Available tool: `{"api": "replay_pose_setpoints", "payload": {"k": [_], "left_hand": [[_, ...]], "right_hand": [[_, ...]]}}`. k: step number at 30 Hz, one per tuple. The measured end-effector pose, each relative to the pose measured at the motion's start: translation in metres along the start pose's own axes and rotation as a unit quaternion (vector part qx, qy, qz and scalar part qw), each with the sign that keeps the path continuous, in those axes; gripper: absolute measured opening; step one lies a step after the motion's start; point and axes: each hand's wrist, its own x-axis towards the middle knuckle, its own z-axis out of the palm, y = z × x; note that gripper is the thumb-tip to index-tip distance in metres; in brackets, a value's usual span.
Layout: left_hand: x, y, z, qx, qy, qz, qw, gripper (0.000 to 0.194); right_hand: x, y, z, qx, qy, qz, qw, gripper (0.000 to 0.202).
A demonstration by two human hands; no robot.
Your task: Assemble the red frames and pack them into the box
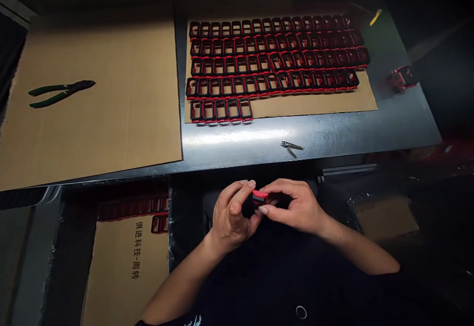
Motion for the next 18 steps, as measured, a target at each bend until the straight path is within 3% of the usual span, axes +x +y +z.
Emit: {"api": "replay_pose_setpoints", "payload": {"k": [6, 12, 18], "left_hand": [[-0.001, 0.001, 0.000, -0.038, -0.020, 0.005, 0.999, 0.122], [0.002, 0.006, 0.003, -0.107, -0.046, -0.046, 0.992, 0.121], [0.002, 0.013, 0.003, -0.138, -0.064, -0.161, 0.975, 0.114]], "right_hand": [[-0.004, 0.012, -0.004, 0.172, -0.041, 0.117, 0.977, 0.028], [0.001, 0.027, 0.001, 0.361, -0.067, 0.245, 0.897, 0.030], [0.001, 0.033, 0.008, 0.450, -0.077, 0.327, 0.828, 0.030]]}}
